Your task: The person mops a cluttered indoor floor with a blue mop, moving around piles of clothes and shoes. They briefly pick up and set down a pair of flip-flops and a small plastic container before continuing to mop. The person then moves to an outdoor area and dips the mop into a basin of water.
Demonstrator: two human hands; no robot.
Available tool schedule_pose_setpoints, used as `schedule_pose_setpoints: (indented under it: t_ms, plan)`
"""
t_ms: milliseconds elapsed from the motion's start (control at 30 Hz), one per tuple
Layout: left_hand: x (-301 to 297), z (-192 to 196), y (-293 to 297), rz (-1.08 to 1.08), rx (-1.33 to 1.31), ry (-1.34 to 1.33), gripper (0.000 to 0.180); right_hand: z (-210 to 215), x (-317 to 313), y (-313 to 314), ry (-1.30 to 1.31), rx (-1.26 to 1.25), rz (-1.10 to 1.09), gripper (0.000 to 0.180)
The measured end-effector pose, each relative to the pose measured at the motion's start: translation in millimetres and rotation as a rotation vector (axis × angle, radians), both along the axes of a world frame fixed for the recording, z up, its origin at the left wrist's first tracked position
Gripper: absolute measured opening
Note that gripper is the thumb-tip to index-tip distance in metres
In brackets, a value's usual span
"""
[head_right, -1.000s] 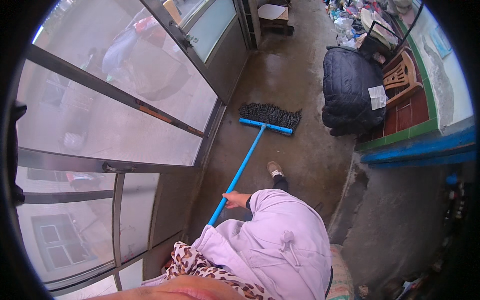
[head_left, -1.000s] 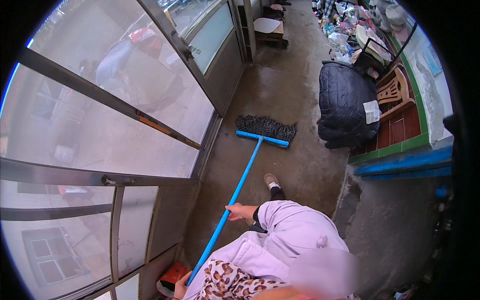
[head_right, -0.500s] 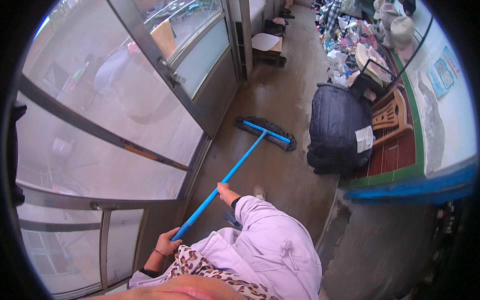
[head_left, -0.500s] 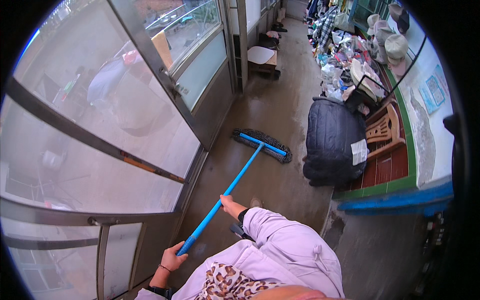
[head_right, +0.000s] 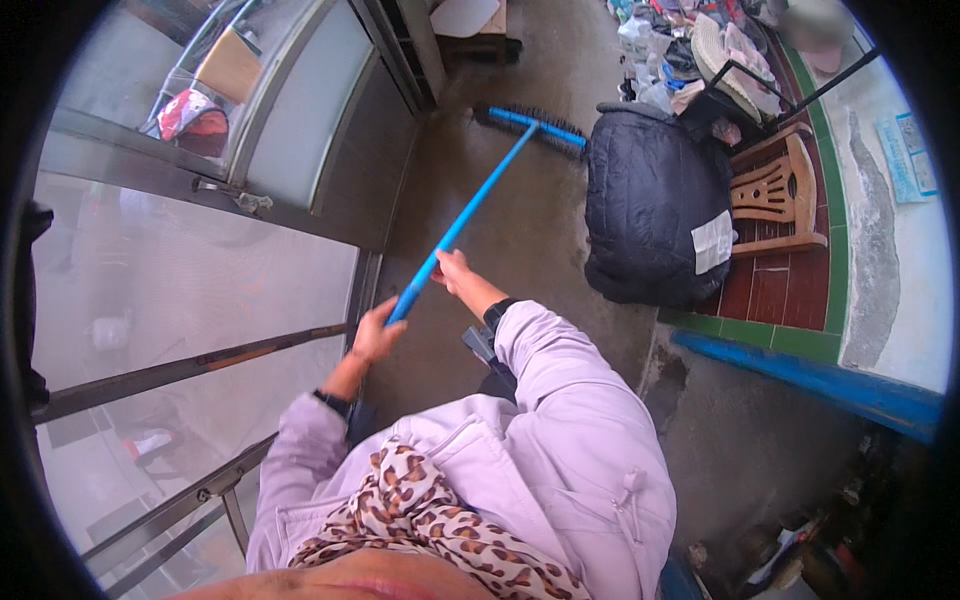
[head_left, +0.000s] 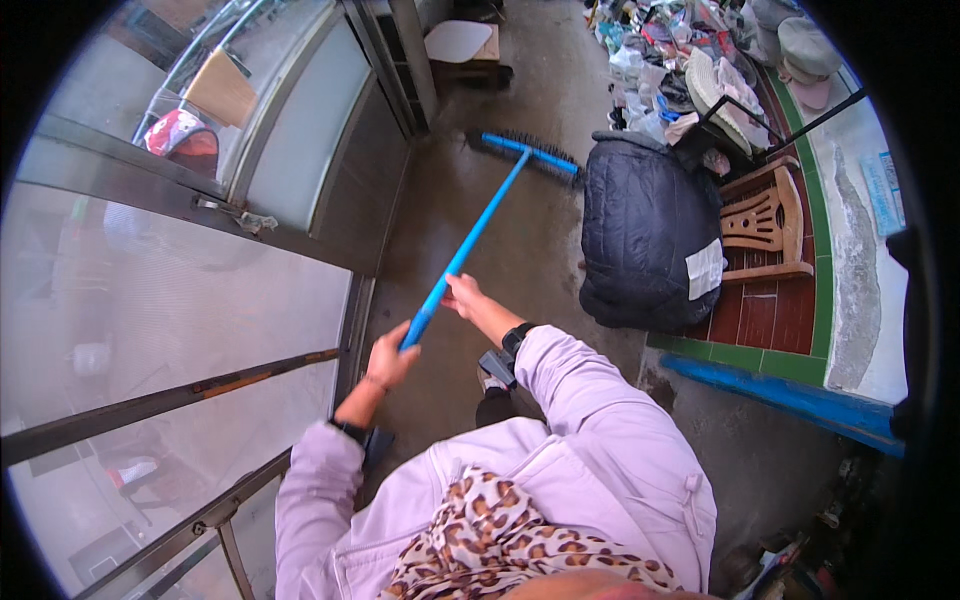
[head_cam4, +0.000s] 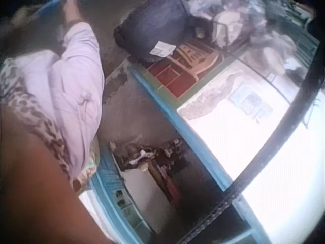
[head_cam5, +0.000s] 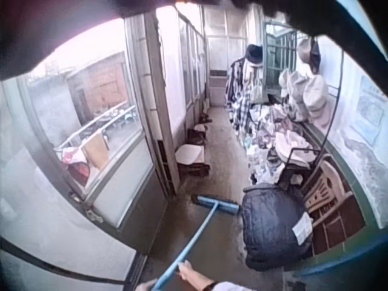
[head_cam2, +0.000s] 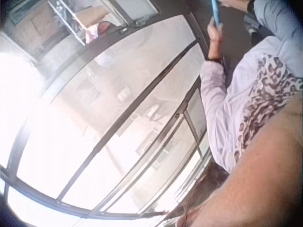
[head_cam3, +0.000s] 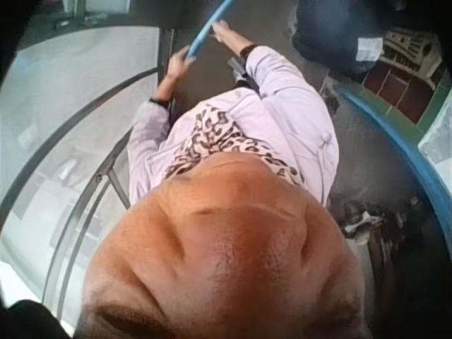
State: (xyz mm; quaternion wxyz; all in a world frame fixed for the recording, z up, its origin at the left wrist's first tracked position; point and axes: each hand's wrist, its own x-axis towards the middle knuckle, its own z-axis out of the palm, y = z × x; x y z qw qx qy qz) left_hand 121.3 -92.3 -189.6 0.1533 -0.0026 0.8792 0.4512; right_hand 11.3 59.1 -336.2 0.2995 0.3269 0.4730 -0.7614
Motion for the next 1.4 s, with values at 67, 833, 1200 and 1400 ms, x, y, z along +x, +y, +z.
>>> schedule_pose_setpoints:
  t_ms: [67,833,1200,1400]
  plan:
    - [-33.2,-9.2,25.8,0.052,-0.045,-0.153,0.046,18.0,1.2,9.7,0.063,-0.090,0.054,0.014]
    - [-85.3,-59.2,123.9,-0.287,0.543,-0.922,0.057,176.5,179.5,129.4,0.056,-0.076,-0.237,0.038]
    - [-64.3,-92.8,237.6,-0.212,0.679,-1.402,0.051,212.4,248.4,149.9,-0.020,0.348,-0.172,0.052]
    - [-131.4,-96.8,283.9,0.109,0.590,-1.296,0.014,181.4,165.6,172.1,0.060,0.426,-0.136,0.053]
